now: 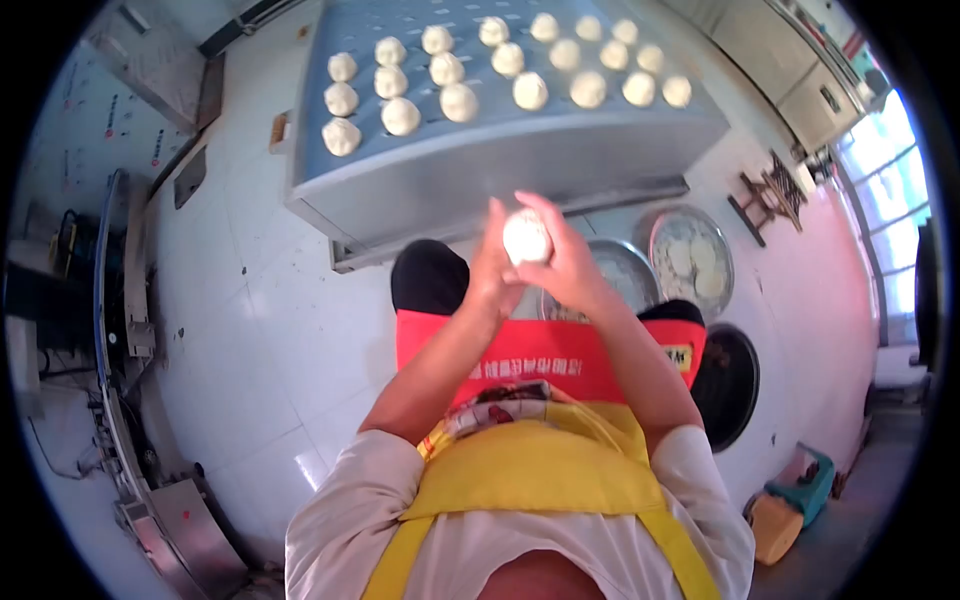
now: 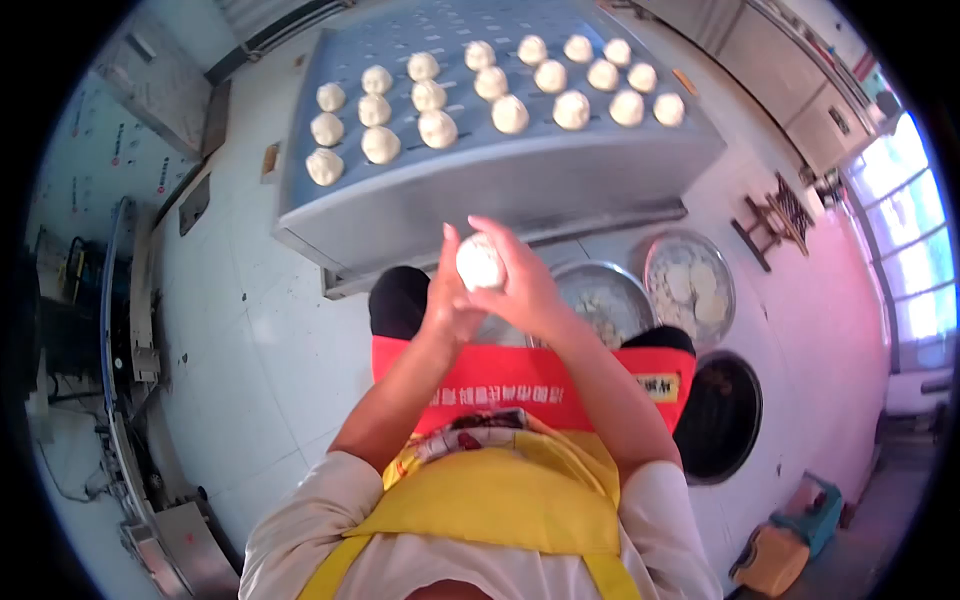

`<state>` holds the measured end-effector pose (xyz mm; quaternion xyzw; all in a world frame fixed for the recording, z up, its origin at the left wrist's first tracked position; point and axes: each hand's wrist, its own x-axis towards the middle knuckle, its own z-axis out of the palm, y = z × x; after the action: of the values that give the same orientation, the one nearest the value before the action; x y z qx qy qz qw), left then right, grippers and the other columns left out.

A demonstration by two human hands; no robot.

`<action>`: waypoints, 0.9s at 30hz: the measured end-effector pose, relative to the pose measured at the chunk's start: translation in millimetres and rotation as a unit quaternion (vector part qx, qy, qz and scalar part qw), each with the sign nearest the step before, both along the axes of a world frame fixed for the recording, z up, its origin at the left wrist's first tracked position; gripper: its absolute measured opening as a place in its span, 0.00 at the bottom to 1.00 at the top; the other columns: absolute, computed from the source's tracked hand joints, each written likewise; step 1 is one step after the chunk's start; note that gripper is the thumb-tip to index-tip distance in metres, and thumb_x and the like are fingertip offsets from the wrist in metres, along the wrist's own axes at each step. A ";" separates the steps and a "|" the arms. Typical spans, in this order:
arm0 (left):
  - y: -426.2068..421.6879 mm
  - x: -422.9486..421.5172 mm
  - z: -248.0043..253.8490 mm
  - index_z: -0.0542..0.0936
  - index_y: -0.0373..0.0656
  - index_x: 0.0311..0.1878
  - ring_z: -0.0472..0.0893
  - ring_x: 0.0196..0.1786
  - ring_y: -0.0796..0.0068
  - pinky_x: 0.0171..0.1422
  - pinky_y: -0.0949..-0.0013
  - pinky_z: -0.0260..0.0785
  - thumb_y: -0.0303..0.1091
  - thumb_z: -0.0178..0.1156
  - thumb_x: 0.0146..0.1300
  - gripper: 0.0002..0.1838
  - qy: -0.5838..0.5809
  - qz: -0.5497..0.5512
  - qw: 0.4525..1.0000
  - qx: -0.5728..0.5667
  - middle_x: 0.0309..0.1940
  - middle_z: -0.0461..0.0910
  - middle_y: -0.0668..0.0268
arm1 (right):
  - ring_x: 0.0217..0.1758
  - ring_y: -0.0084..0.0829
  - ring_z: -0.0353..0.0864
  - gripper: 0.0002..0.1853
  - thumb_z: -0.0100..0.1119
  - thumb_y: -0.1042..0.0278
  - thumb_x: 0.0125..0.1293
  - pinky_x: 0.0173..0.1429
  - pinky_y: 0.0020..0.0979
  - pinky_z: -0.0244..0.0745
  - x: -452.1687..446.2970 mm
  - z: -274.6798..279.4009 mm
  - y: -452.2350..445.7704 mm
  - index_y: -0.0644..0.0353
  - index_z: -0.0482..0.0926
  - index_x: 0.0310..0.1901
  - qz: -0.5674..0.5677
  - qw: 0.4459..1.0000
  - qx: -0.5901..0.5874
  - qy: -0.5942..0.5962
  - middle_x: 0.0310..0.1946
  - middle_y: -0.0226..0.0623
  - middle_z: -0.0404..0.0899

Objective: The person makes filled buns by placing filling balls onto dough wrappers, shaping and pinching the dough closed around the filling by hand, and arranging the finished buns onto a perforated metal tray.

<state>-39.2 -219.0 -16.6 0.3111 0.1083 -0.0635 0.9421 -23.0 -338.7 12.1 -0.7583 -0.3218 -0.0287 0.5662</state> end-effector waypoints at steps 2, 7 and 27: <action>10.2 6.8 -0.6 0.75 0.41 0.50 0.83 0.43 0.67 0.48 0.64 0.77 0.67 0.41 0.68 0.34 0.018 0.008 0.999 0.030 0.40 0.82 0.63 | 0.51 0.42 0.76 0.41 0.76 0.63 0.45 0.53 0.38 0.72 9.4 19.4 -1.7 0.54 0.68 0.63 0.062 0.997 -0.055 -0.007 0.46 0.41 0.77; 21.8 24.1 -5.8 0.74 0.36 0.52 0.82 0.47 0.65 0.50 0.62 0.76 0.68 0.41 0.66 0.39 0.061 -0.027 0.997 0.040 0.45 0.80 0.58 | 0.50 0.46 0.78 0.37 0.75 0.63 0.42 0.50 0.41 0.75 21.6 48.7 9.5 0.53 0.72 0.59 0.002 0.942 -0.320 -0.104 0.46 0.40 0.77; 305.8 88.5 -42.6 0.71 0.42 0.13 0.72 0.23 0.53 0.32 0.55 0.65 0.57 0.61 0.57 0.29 -0.070 0.273 0.355 0.891 0.16 0.72 0.58 | 0.45 0.25 0.79 0.28 0.74 0.71 0.47 0.52 0.28 0.74 120.3 8.7 28.9 0.59 0.77 0.53 -0.003 0.962 -0.159 0.220 0.41 0.35 0.81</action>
<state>49.3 86.7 -59.2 0.9249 0.1141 0.3531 0.0825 97.3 -309.9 20.7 -0.8269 -0.1875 0.1889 0.4954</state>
